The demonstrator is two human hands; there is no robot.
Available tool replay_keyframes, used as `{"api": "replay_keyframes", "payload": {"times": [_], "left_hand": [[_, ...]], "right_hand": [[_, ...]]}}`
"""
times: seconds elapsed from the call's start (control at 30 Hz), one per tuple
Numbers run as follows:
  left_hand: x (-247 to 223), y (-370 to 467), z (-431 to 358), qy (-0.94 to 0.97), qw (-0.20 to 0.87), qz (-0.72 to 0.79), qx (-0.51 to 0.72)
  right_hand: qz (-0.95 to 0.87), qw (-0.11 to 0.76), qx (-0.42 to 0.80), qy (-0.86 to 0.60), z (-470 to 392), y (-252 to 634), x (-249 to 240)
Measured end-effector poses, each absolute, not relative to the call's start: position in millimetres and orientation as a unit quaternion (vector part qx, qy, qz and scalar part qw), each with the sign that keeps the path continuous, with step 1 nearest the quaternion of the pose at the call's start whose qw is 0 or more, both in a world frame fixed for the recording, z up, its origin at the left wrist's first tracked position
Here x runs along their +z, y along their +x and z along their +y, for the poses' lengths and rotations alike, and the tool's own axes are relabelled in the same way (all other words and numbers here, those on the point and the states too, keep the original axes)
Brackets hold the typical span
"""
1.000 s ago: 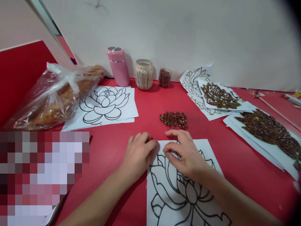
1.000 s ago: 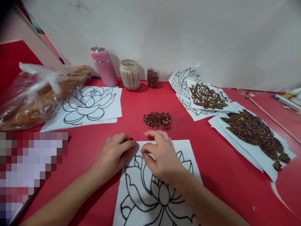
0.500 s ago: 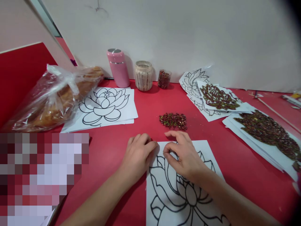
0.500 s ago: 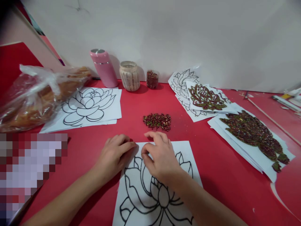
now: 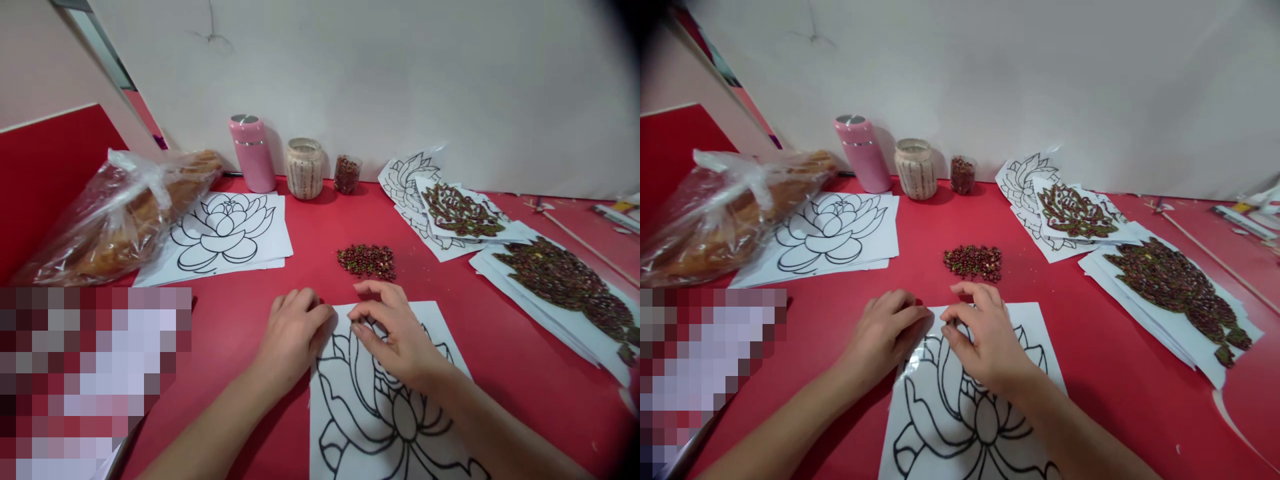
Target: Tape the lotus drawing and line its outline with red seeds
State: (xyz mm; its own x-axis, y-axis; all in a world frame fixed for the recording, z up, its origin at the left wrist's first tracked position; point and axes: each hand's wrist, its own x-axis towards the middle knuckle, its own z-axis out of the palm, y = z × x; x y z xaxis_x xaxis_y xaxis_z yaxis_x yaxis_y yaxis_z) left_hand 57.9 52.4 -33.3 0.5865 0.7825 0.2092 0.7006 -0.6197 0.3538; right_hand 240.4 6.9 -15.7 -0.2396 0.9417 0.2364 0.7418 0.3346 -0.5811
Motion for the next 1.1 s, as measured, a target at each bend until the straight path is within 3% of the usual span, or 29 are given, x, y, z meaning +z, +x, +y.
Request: {"api": "replay_keyframes", "payload": {"times": [0.17,0.37,0.47,0.57,0.7,0.9,1.1], "left_hand": [[-32,57,52,0.882,0.127,0.422,0.168],[-31,57,52,0.881,0.129,0.424,0.163],[-30,57,51,0.881,0.129,0.424,0.167],[-29,57,50,0.879,0.131,0.425,0.174],[-28,58,51,0.878,0.137,0.421,0.179],[-28,57,52,0.879,0.146,0.416,0.182],[-31,56,51,0.880,0.138,0.412,0.193]], "right_hand": [[-0.701,0.359,0.168,-0.592,11,258,-7],[-0.452,0.570,0.326,-0.603,13,300,6],[-0.376,0.626,0.360,-0.580,6,318,8],[-0.412,0.580,0.342,-0.614,5,321,7],[-0.586,0.429,0.292,-0.623,24,302,4],[-0.737,0.239,0.087,-0.626,61,280,-8],[-0.753,0.184,0.034,-0.631,69,276,-12]]}}
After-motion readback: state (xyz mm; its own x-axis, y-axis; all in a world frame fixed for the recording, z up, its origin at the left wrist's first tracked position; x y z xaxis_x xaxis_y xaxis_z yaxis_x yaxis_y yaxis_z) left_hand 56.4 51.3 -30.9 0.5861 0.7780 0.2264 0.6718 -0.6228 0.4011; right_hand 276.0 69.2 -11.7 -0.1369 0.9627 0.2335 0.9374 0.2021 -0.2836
